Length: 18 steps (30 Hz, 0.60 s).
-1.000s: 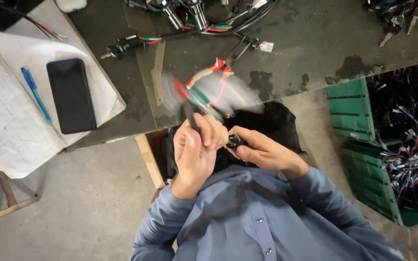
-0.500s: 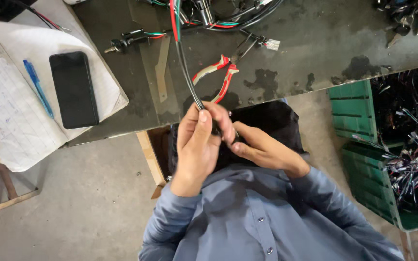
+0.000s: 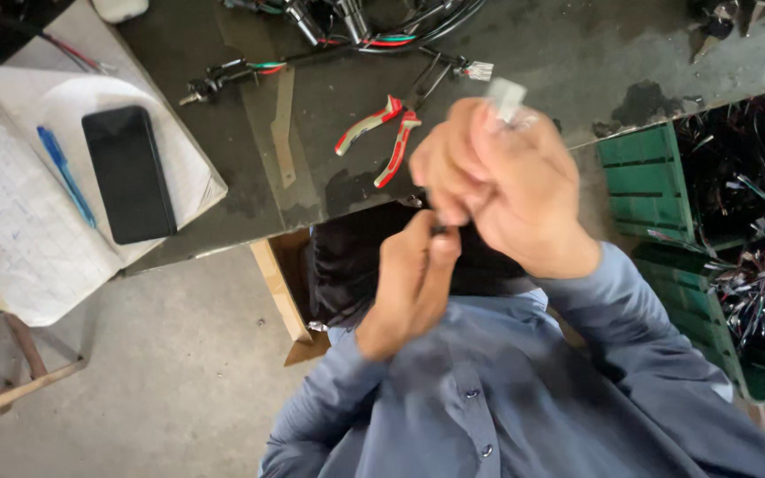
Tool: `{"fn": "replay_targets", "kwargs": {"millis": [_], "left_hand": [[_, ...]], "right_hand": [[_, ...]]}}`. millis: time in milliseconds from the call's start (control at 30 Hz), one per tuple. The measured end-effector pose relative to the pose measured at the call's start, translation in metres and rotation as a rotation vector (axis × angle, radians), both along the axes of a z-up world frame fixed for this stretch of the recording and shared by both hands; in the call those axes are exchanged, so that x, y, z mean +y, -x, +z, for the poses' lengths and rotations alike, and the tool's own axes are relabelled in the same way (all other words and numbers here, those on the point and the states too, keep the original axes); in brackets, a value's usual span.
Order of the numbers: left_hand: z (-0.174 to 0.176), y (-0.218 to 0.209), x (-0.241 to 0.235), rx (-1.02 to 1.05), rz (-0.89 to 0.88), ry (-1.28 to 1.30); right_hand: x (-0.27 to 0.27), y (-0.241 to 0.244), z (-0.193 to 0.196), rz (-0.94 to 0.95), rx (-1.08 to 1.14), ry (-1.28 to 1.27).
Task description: The person repeatedly strips the outer insulation from black wires using red-handled pliers, then places the stripped wires on the table. The person handles multiple wires one at a time, stripping each and setting it aside.
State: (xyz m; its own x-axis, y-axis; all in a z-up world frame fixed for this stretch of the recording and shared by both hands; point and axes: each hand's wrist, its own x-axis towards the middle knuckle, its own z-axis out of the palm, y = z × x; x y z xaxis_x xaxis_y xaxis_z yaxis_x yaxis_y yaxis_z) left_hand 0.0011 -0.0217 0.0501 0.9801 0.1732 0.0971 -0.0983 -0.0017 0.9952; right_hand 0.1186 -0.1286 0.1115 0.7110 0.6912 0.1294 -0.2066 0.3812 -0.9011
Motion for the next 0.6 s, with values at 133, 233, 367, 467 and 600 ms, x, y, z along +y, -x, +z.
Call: {"fn": "replay_targets", "kwargs": {"millis": [133,233,367,467,600], "left_hand": [[-0.027,-0.004,0.006,0.049,-0.053,-0.004],[-0.04,0.001,0.023,-0.106,-0.046,0.614],[-0.039,0.005,0.038,-0.258,0.001,0.87],[-0.029,0.002,0.037,-0.018,0.232,0.164],[-0.027,0.003,0.015,0.204,0.217,0.09]], "right_hand": [[-0.01,-0.009,-0.003,-0.063,-0.029,-0.058],[-0.016,-0.013,-0.013,0.124,-0.278,0.038],[-0.018,0.003,-0.051,0.467,-0.588,0.634],[-0.03,0.024,-0.084,0.249,-0.404,0.776],[-0.049,0.048,-0.118,-0.031,-0.53,0.934]]}}
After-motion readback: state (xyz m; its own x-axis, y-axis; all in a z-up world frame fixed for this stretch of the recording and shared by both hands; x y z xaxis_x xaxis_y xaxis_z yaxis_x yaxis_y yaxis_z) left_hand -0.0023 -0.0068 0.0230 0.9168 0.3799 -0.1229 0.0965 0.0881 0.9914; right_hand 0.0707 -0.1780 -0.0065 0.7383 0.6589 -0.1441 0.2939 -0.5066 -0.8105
